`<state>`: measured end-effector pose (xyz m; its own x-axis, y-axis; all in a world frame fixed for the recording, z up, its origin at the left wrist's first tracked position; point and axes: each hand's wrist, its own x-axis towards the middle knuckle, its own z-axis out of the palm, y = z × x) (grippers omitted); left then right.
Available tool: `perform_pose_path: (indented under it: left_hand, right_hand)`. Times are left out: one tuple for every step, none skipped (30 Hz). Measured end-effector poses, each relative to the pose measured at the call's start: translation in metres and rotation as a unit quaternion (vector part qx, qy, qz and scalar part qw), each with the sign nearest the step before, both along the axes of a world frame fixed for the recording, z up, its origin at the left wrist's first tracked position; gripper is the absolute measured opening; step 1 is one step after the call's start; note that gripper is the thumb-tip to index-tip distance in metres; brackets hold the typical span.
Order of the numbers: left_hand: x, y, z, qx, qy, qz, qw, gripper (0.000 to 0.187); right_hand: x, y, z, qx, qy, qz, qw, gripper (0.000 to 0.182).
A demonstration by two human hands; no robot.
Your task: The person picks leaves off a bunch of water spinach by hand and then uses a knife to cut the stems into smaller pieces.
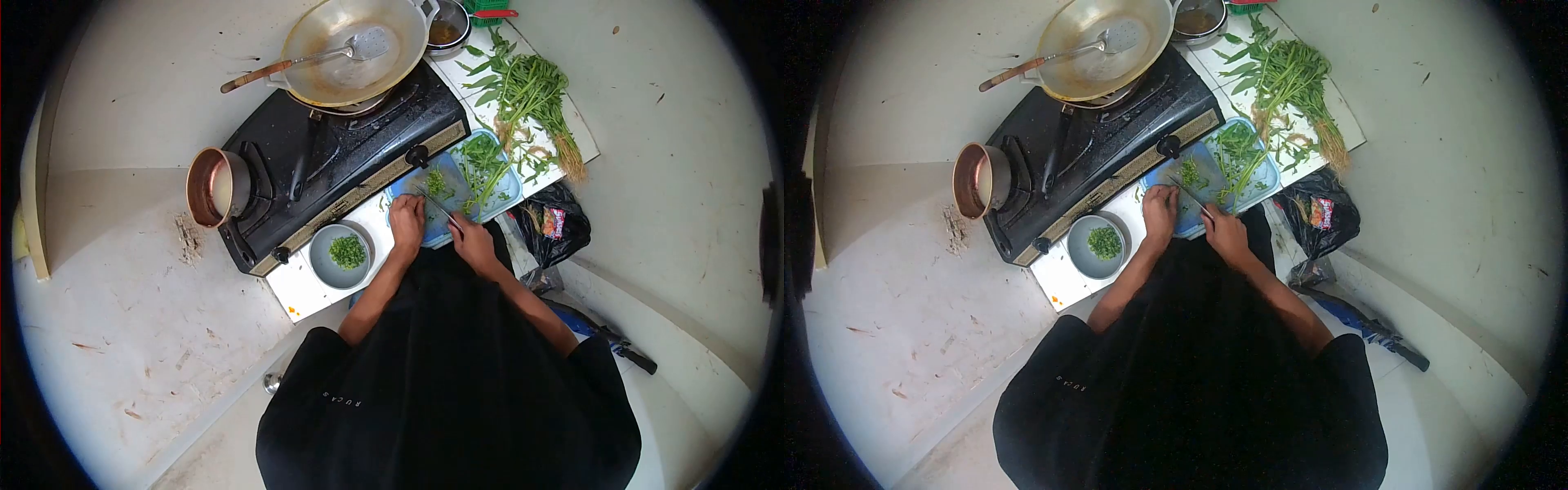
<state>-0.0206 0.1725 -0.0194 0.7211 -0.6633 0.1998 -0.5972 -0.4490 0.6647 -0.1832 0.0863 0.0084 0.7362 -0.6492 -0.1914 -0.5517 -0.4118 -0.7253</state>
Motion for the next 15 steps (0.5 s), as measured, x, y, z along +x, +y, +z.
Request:
perform_pose_path:
  left_hand:
    - [0.001,0.001,0.0,-0.006,-0.005,-0.008,1.0,0.008]
    - [0.001,0.002,0.0,-0.011,-0.01,-0.016,1.0,0.008]
    - [0.001,0.003,-0.002,-0.011,-0.012,-0.016,1.0,0.008]
    - [0.0,0.004,-0.003,-0.014,-0.007,-0.009,1.0,0.008]
    - [0.0,0.003,-0.005,-0.017,-0.002,-0.003,1.0,0.008]
    - [0.0,0.003,-0.005,-0.018,-0.004,-0.004,1.0,0.008]
    - [0.0,0.003,-0.005,-0.012,0.016,0.015,1.0,0.009]
    - [0.0,0.003,-0.006,-0.004,0.036,0.035,0.999,0.01]
    - [0.0,0.004,-0.003,-0.004,0.037,0.037,0.999,0.01]
    - [0.0,0.003,0.0,0.0,0.046,0.041,0.998,0.011]
    - [-0.001,0.002,0.002,0.003,0.055,0.045,0.997,0.013]
    - [-0.001,0.002,0.0,0.003,0.057,0.045,0.997,0.013]
    - [0.0,0.002,-0.002,0.001,0.029,0.032,0.999,0.012]
    - [0.001,0.001,-0.004,-0.001,0.002,0.018,1.0,0.012]
    - [0.001,-0.001,-0.004,-0.001,0.003,0.016,1.0,0.012]
  right_hand:
    - [0.006,-0.001,0.003,-0.001,-0.002,0.0,1.0,0.021]
    - [0.012,-0.001,0.005,-0.011,-0.021,0.006,1.0,0.021]
    - [0.015,-0.001,0.006,-0.019,-0.04,0.012,0.999,0.02]
    - [0.014,0.0,0.002,-0.019,-0.042,0.011,0.999,0.02]
    - [0.013,0.0,-0.001,-0.012,-0.029,0.012,0.999,0.021]
    - [0.012,-0.001,-0.001,-0.007,-0.015,0.014,1.0,0.021]
    - [0.007,-0.003,0.001,-0.008,-0.017,0.014,1.0,0.021]
    - [0.0,-0.003,0.002,0.013,-0.011,0.013,1.0,0.021]
    - [-0.007,-0.003,0.001,0.034,-0.004,0.013,0.999,0.02]
    - [-0.015,-0.002,-0.002,0.034,-0.002,0.014,0.999,0.02]
    - [-0.022,-0.003,-0.005,0.035,-0.025,0.011,0.999,0.021]
    - [-0.025,-0.003,-0.004,0.036,-0.047,0.007,0.998,0.022]
    - [-0.027,-0.002,-0.004,0.036,-0.046,0.007,0.998,0.022]
    - [-0.029,-0.001,-0.004,0.041,-0.082,-0.007,0.996,0.023]
    - [-0.03,-0.001,-0.004,0.047,-0.117,-0.021,0.992,0.024]
